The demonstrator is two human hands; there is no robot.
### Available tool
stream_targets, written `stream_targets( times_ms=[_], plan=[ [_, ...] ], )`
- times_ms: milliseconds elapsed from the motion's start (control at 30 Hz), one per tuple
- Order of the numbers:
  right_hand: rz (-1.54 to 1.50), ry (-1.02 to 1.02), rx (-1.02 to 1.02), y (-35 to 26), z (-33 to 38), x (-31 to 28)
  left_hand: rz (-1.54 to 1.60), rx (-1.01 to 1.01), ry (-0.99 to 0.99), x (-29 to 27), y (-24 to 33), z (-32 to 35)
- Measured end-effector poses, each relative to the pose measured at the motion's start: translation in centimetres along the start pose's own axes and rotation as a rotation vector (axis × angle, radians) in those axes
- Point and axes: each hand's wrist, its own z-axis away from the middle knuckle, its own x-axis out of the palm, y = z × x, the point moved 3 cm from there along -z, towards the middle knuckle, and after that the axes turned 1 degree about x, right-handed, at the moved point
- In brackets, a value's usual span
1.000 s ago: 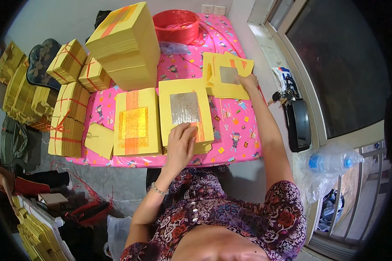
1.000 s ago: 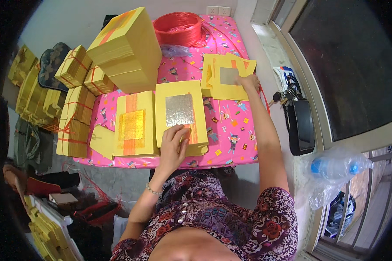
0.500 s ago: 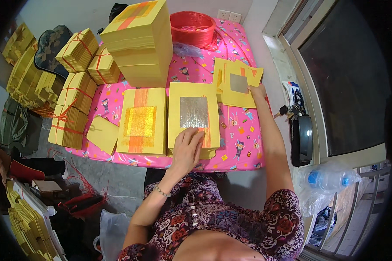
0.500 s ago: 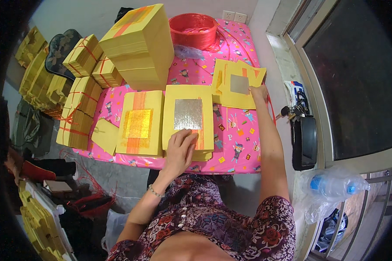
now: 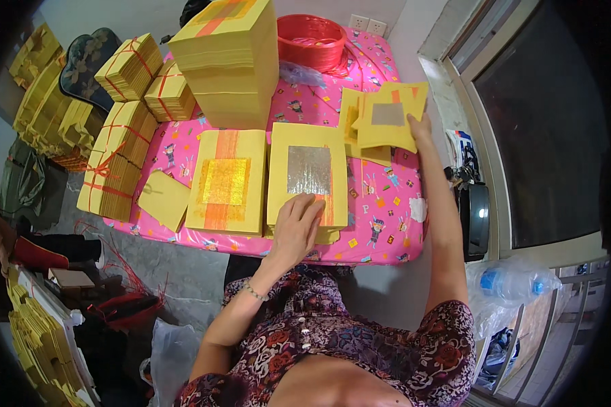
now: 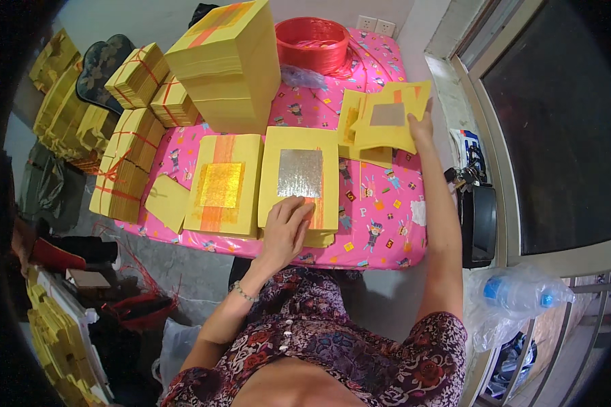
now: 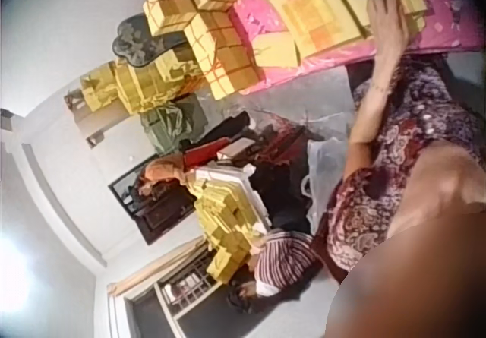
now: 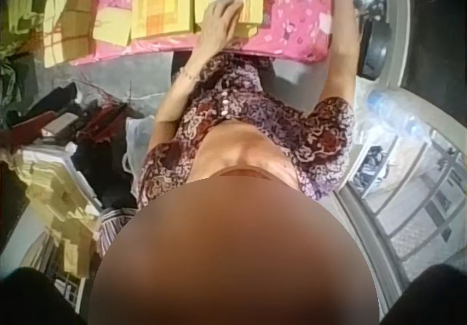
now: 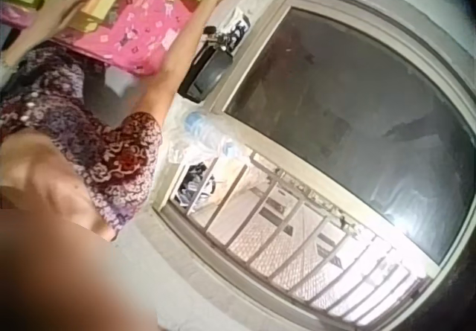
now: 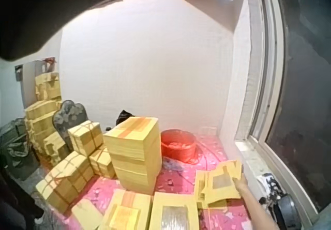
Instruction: Counting and tying bundles of joss paper with red ribbon.
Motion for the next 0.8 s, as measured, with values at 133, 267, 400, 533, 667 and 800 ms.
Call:
stream_targets(
  times_ms=[133, 267, 400, 533, 667, 800],
  plan=[
    [-0.617, -0.113, 0.134, -3.7, -0.6, -2.7, 0.027, 0.001, -0.017, 0.0, -0.1, 0.0],
    [-0.862, -0.341, 0.206, -11.8, 4.1, -3.5, 0.158, -0.092, 0.052, -1.2, -0.1, 0.1],
    [-0.769, -0.464, 0.070, -17.3, 11.1, -2.6, 0.034, -0.005, 0.317, -4.1, 3.1, -1.8],
    [-0.823, -0.576, 0.094, -21.3, 19.1, 0.5, -0.202, 0.062, 0.472, -5.7, 2.9, -2.7],
    [-0.849, -0.677, 0.093, -23.7, 22.7, 0.5, -0.295, -0.014, 0.440, -7.7, 1.3, -2.3],
    [-0.784, -0.783, 0.106, -25.7, 24.9, -0.6, -0.121, 0.013, 0.460, -9.1, 0.1, -2.2]
  ],
)
